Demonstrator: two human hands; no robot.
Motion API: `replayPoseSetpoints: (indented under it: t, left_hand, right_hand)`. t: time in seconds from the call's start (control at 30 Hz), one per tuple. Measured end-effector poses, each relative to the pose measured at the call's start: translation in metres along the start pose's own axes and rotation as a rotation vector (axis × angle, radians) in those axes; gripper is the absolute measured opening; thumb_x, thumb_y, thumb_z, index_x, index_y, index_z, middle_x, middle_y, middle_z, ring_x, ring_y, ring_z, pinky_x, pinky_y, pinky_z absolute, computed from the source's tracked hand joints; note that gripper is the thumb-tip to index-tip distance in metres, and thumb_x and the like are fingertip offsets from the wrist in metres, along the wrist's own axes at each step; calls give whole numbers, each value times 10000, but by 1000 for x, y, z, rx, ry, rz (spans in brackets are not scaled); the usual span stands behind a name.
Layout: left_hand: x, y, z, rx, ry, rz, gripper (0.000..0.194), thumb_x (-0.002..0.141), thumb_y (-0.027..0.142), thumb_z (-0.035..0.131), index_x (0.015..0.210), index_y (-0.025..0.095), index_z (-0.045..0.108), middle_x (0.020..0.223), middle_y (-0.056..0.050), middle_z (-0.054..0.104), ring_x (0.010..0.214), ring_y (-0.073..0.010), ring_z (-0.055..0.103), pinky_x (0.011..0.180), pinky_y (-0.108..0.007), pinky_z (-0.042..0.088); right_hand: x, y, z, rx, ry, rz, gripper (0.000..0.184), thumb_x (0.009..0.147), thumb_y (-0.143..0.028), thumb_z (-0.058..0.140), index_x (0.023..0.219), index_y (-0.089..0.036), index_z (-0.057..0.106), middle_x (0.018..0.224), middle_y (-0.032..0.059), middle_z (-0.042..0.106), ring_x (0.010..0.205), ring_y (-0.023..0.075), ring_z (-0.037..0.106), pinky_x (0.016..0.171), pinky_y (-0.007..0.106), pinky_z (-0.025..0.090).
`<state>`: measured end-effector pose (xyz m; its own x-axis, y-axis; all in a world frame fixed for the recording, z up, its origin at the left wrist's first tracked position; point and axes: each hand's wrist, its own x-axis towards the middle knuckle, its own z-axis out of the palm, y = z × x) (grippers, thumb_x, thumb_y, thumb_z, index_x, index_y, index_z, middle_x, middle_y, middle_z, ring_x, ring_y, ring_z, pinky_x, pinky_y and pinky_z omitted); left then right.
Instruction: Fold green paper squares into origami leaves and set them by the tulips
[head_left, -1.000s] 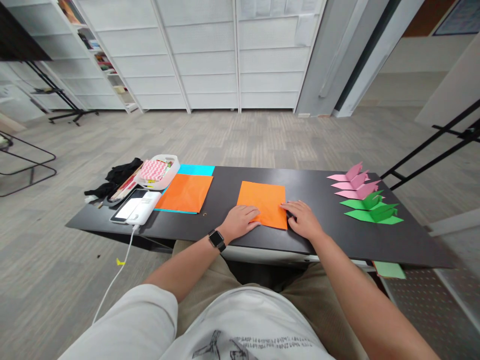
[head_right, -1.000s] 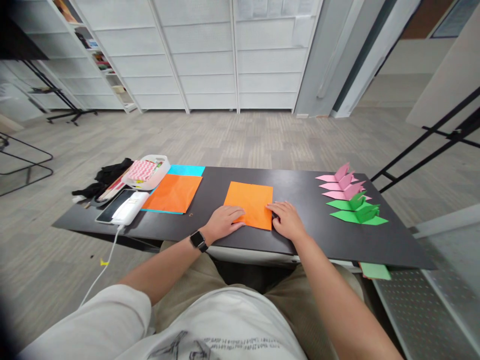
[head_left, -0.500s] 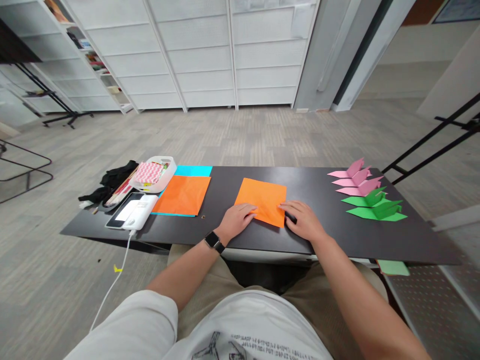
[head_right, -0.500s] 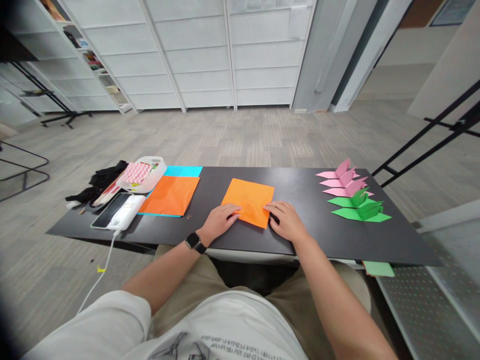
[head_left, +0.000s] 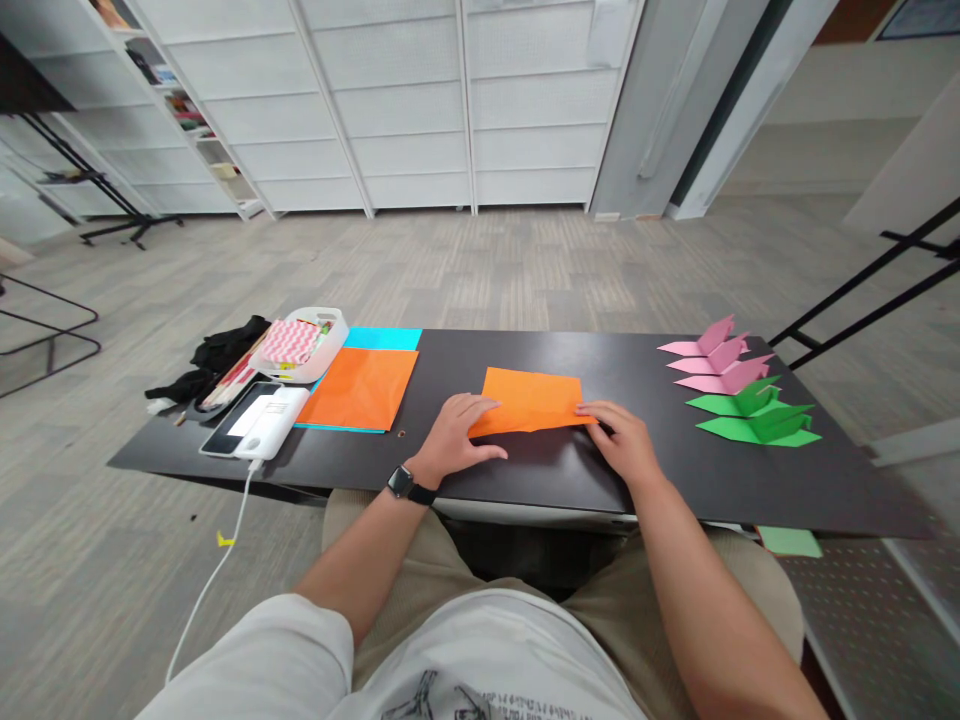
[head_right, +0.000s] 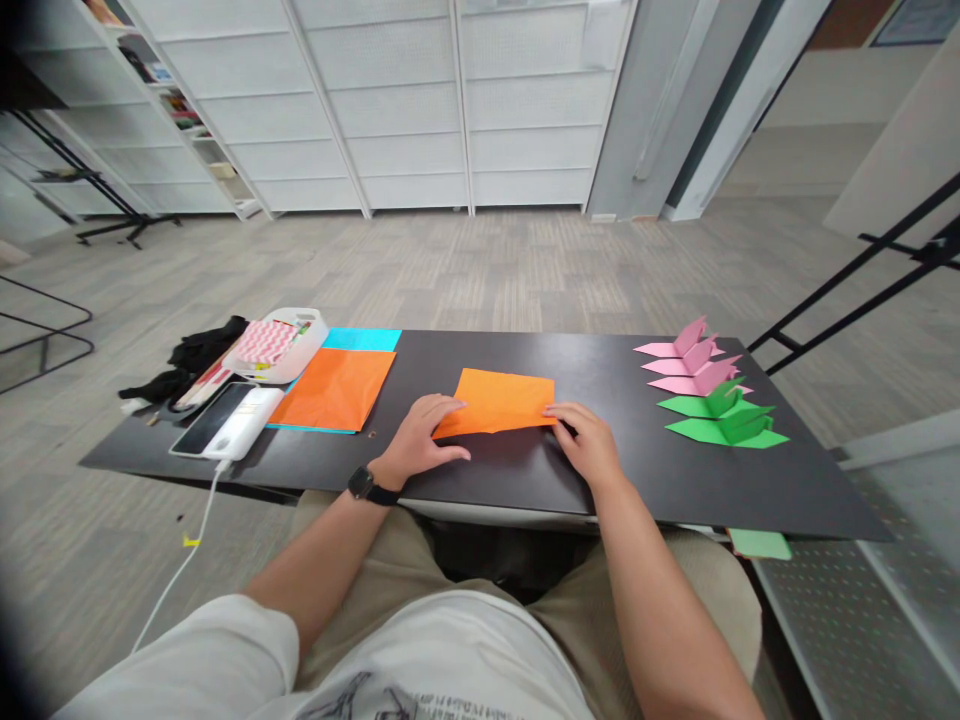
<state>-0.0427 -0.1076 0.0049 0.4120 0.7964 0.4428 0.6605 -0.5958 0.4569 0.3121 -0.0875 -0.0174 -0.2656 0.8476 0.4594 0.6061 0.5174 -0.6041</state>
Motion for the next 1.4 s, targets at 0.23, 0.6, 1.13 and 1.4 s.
replayPoseSetpoints:
  t: [0.23, 0.6, 1.13, 1.4]
  left_hand:
    - [-2, -20, -2, -35, -38, -4, 207, 954, 199, 713, 1143, 258, 771, 1284, -77, 758, 1227, -232, 695, 1123, -447, 526]
    - [2, -27, 6, -26, -38, -105, 96, 999, 301, 712, 976, 250, 790, 1054, -35, 827, 1006, -223, 752, 1104, -465, 518]
    - [2, -28, 5, 38, -8, -275, 392, 920, 276, 799, 1289, 246, 668, 978, -27, 757, 988, -256, 702, 972, -429, 532]
    - [4, -23, 2, -44, -23, -340, 447, 908, 272, 817, 1305, 231, 618, 814, 28, 763, 912, -255, 723, 992, -452, 513]
  right_hand:
    - [-2, 4, -1, 54, -57, -26, 307, 882, -172, 581, 1102, -286, 761, 1181, 54, 803, 1117, 252, 759, 1026, 442, 599]
    - [3, -3, 0, -93, -184, -65, 200, 1015, -358, 615, 1022, -312, 810, 1045, 44, 835, 1024, 273, 769, 1009, 486, 531]
    - [5, -8, 1, -166, -165, -10, 221, 1017, -409, 618, 959, -281, 788, 987, 56, 821, 957, 266, 753, 957, 452, 513]
    - [6, -6, -1, -199, -165, 7, 281, 1037, -418, 588, 901, -289, 798, 976, 52, 825, 932, 274, 752, 959, 454, 529]
